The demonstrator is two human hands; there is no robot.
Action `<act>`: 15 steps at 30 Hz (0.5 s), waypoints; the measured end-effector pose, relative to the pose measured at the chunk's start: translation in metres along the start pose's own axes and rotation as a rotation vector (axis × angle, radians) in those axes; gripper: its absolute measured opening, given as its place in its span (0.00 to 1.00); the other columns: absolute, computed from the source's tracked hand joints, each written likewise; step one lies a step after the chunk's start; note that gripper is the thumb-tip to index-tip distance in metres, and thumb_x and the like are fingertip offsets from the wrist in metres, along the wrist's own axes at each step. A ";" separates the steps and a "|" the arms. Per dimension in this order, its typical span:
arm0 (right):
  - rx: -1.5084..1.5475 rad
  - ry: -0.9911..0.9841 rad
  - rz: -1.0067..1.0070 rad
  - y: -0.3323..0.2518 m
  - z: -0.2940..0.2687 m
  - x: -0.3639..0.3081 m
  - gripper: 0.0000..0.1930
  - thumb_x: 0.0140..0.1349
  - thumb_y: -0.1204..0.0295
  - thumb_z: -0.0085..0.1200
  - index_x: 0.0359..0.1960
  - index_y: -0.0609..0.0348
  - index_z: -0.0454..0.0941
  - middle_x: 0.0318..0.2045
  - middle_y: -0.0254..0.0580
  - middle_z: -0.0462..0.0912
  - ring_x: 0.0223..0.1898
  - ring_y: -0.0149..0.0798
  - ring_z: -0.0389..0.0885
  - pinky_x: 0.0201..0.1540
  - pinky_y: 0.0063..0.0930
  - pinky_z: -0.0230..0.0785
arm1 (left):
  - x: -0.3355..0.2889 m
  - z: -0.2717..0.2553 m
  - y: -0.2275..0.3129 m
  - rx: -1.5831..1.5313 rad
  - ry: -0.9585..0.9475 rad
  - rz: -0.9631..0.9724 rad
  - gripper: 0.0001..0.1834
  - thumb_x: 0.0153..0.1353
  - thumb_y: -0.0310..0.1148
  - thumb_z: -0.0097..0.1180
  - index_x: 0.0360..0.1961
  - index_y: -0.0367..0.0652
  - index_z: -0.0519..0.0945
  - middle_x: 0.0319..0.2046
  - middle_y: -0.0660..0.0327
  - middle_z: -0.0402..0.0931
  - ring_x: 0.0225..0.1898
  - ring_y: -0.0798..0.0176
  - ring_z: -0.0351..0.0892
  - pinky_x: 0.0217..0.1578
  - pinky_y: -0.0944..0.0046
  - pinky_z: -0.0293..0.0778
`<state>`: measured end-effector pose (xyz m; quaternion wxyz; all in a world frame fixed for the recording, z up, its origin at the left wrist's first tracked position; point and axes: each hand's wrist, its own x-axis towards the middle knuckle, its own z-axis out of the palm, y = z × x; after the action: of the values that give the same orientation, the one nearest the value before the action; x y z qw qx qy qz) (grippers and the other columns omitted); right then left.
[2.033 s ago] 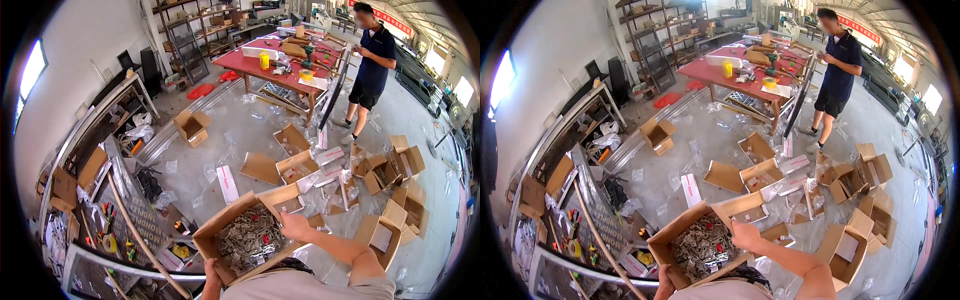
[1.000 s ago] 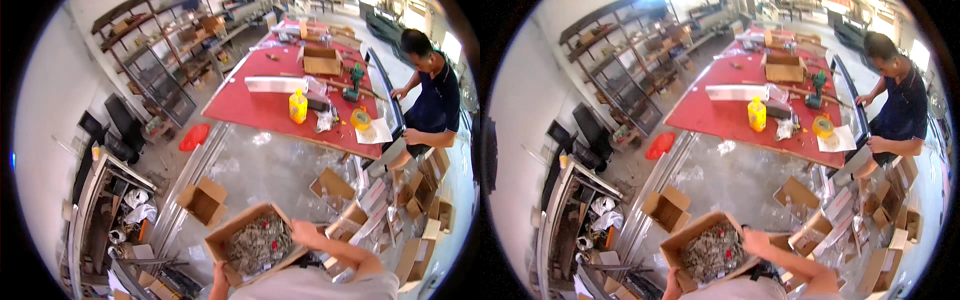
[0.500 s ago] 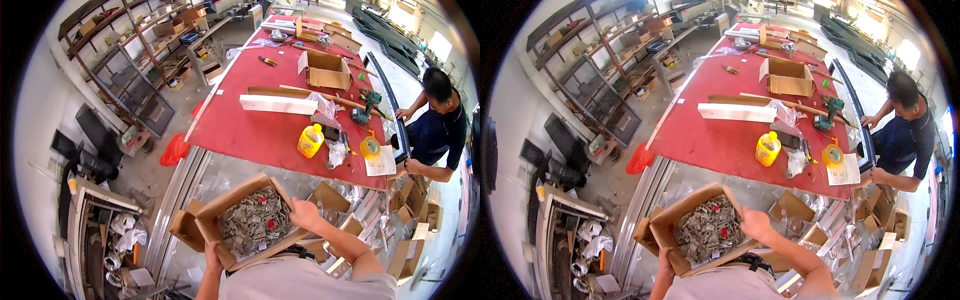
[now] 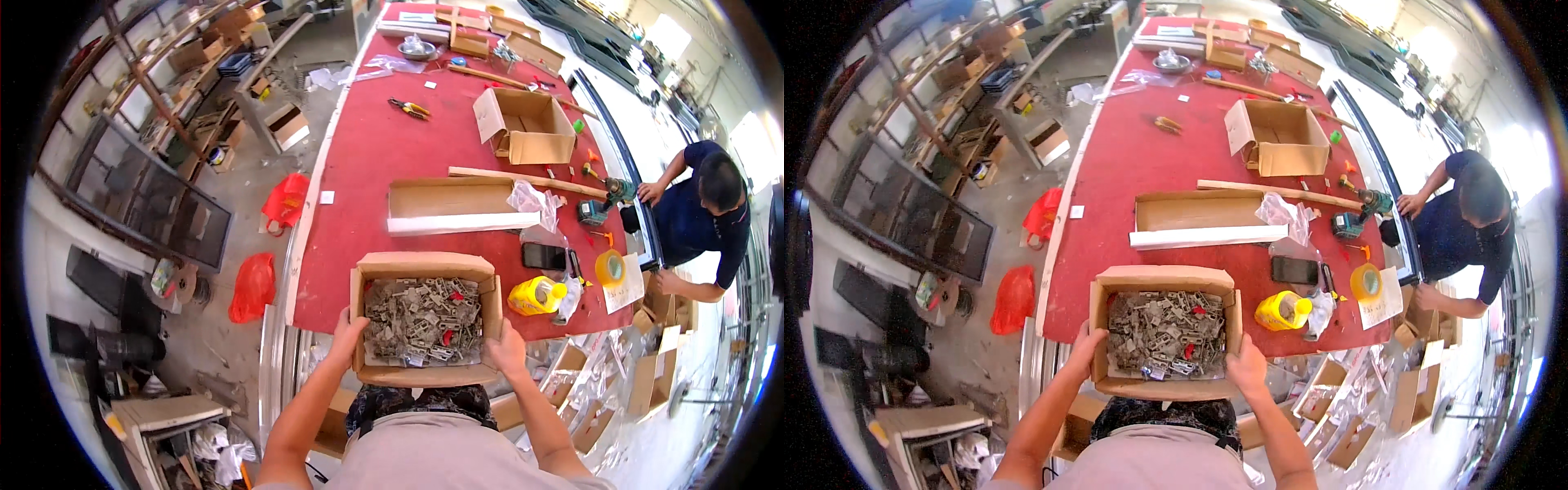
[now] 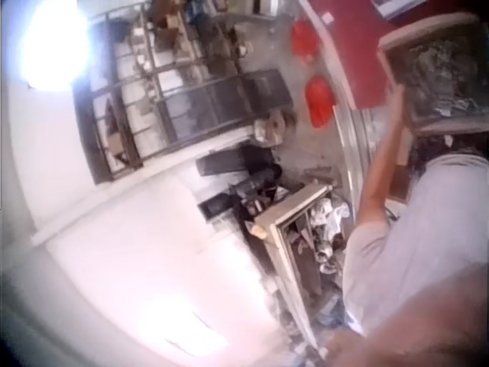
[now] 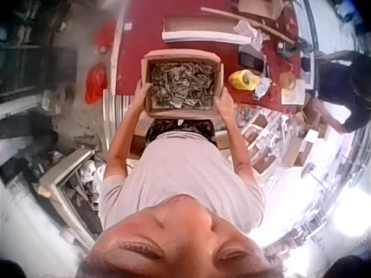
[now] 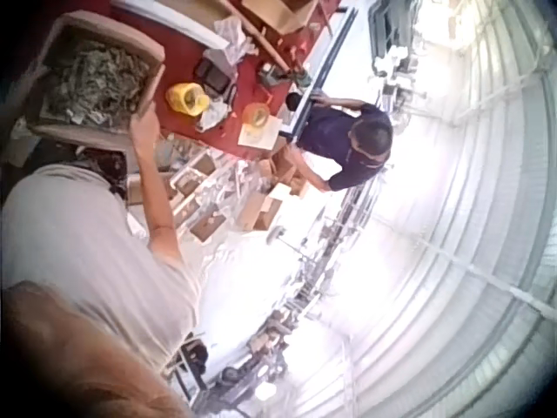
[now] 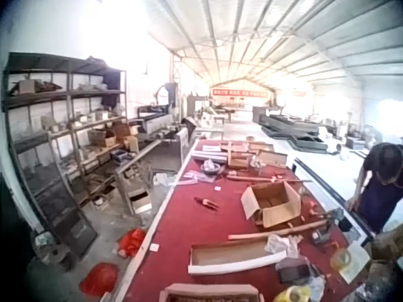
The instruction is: Gathering metal hardware components from a larger box and placing them into smaller cardboard boxes for packaging.
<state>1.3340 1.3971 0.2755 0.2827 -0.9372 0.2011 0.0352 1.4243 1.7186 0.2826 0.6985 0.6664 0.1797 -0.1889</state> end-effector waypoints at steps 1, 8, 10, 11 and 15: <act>-0.004 -0.006 0.023 -0.006 0.007 0.004 0.25 0.48 0.68 0.51 0.51 0.63 0.66 0.28 0.62 0.78 0.33 0.61 0.77 0.37 0.52 0.68 | 0.016 0.000 0.008 0.007 -0.013 -0.019 0.30 0.54 0.40 0.55 0.56 0.38 0.63 0.42 0.57 0.70 0.45 0.62 0.67 0.48 0.62 0.65; 0.046 -0.016 0.274 -0.024 0.014 0.012 0.21 0.49 0.68 0.51 0.47 0.61 0.68 0.27 0.62 0.78 0.32 0.62 0.77 0.36 0.51 0.69 | 0.120 0.002 0.090 0.080 0.167 0.069 0.29 0.60 0.50 0.52 0.53 0.37 0.70 0.47 0.56 0.73 0.50 0.62 0.70 0.53 0.64 0.62; 0.042 -0.048 0.264 -0.026 0.012 0.018 0.23 0.49 0.69 0.51 0.49 0.62 0.67 0.26 0.61 0.78 0.30 0.61 0.78 0.34 0.51 0.69 | 0.169 0.011 0.096 0.237 -0.004 0.055 0.28 0.59 0.49 0.53 0.52 0.37 0.71 0.48 0.56 0.73 0.49 0.60 0.71 0.51 0.62 0.65; 0.032 -0.068 0.246 -0.029 0.010 0.023 0.26 0.49 0.69 0.51 0.52 0.63 0.65 0.25 0.60 0.78 0.28 0.60 0.78 0.32 0.52 0.69 | 0.194 0.022 0.104 0.256 -0.009 0.047 0.28 0.59 0.49 0.53 0.52 0.37 0.71 0.48 0.56 0.73 0.49 0.60 0.71 0.51 0.62 0.65; 0.021 -0.182 0.252 -0.031 -0.002 0.038 0.26 0.49 0.68 0.53 0.51 0.64 0.66 0.23 0.58 0.78 0.27 0.58 0.78 0.31 0.50 0.70 | 0.273 0.071 0.089 0.657 -0.126 -0.126 0.33 0.53 0.53 0.58 0.47 0.32 0.73 0.43 0.48 0.76 0.46 0.52 0.75 0.45 0.57 0.70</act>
<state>1.3806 1.4062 0.2864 0.3029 -0.8945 0.2910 0.1533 1.7046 1.6442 0.2253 0.4431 0.8304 0.1064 -0.3205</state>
